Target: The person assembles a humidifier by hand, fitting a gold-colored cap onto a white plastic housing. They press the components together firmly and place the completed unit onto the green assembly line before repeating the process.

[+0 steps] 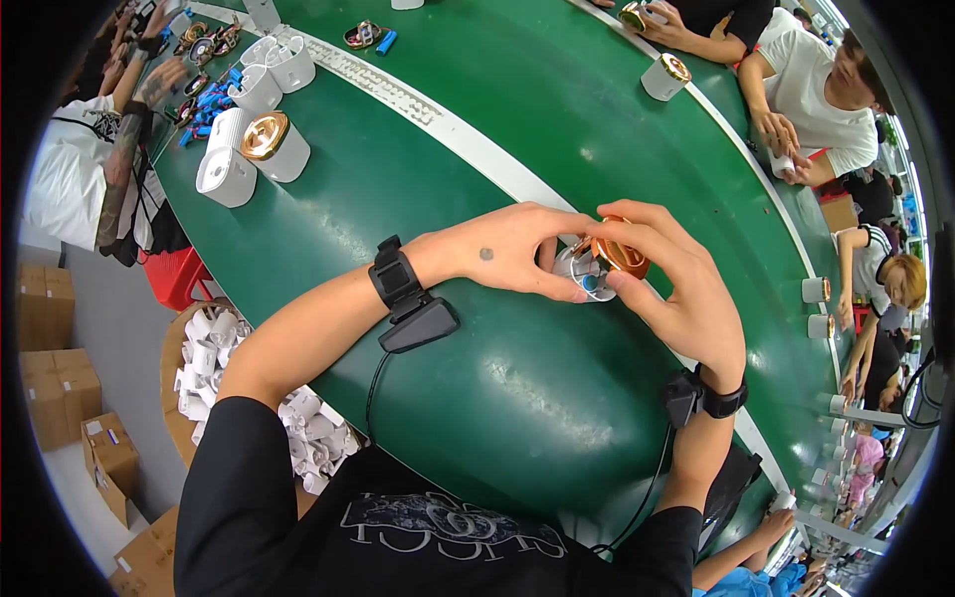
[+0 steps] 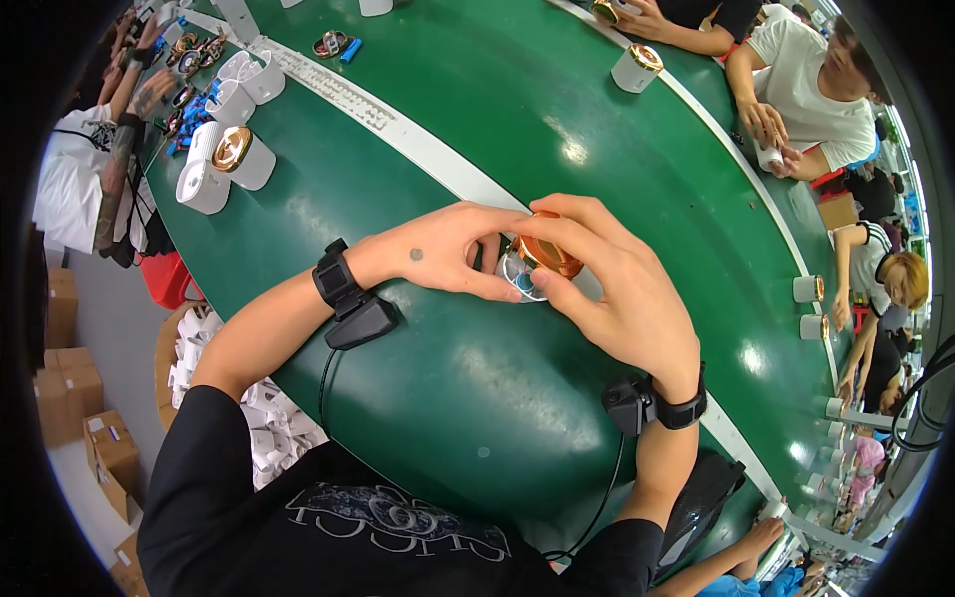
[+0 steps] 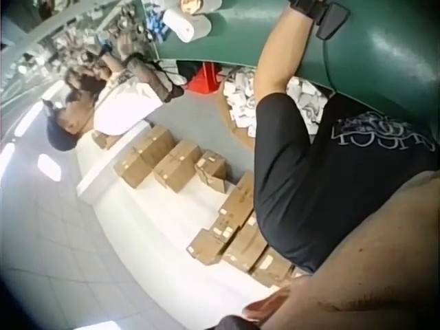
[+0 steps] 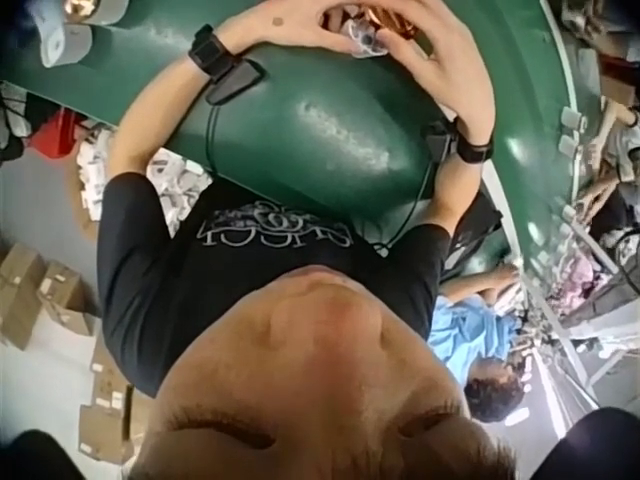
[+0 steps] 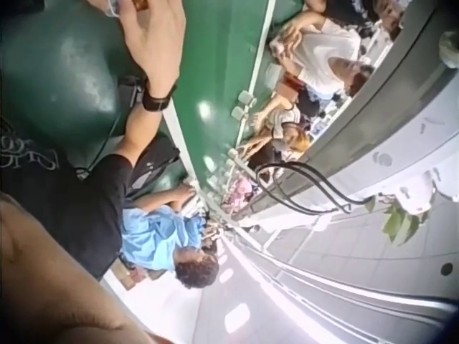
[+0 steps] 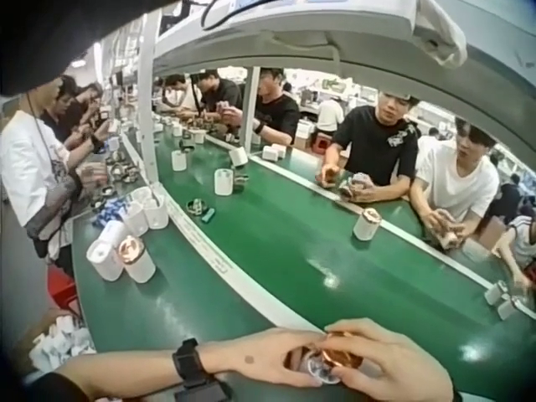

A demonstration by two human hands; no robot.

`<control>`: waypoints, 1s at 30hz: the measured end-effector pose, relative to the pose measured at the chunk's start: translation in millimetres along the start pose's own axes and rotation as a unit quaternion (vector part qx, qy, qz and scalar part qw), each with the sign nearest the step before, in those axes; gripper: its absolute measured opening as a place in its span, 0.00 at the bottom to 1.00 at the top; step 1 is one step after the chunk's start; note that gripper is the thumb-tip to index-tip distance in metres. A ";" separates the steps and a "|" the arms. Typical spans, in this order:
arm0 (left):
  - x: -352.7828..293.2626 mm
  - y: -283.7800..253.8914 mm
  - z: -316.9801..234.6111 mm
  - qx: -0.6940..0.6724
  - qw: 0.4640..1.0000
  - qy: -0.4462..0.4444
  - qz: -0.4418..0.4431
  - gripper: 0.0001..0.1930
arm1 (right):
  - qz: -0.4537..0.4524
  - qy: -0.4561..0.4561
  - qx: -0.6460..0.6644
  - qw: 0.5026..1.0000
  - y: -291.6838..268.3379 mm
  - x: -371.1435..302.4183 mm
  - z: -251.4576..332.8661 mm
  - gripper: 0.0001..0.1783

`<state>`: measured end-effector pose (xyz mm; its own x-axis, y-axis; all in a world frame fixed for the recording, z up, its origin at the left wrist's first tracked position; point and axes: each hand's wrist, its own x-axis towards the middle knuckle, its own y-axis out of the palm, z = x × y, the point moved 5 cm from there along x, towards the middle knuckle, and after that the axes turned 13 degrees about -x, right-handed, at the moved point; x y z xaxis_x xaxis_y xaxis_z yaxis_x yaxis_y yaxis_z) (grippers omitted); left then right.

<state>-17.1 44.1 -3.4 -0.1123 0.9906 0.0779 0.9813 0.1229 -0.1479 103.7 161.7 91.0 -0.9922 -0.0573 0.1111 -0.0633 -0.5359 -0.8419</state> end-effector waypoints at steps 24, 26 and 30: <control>-6.3 21.5 -3.3 -0.206 0.964 -0.093 -0.144 0.21 | 0.022 0.018 0.075 0.997 13.4 3.7 -19.8 0.25; -6.7 20.8 -7.5 -0.169 0.974 -0.081 -0.125 0.23 | 0.020 0.027 0.077 0.996 12.7 2.5 -22.6 0.25; -5.7 22.9 -5.9 -0.064 0.993 -0.029 -0.092 0.27 | 0.020 0.044 0.079 0.996 8.4 -1.0 -27.8 0.27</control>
<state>6.9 40.9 -1.4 -0.2971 0.9542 0.0348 0.9546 0.2976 -0.0096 101.2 180.7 69.2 -0.9996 -0.0101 0.0271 -0.0137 -0.6607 -0.7505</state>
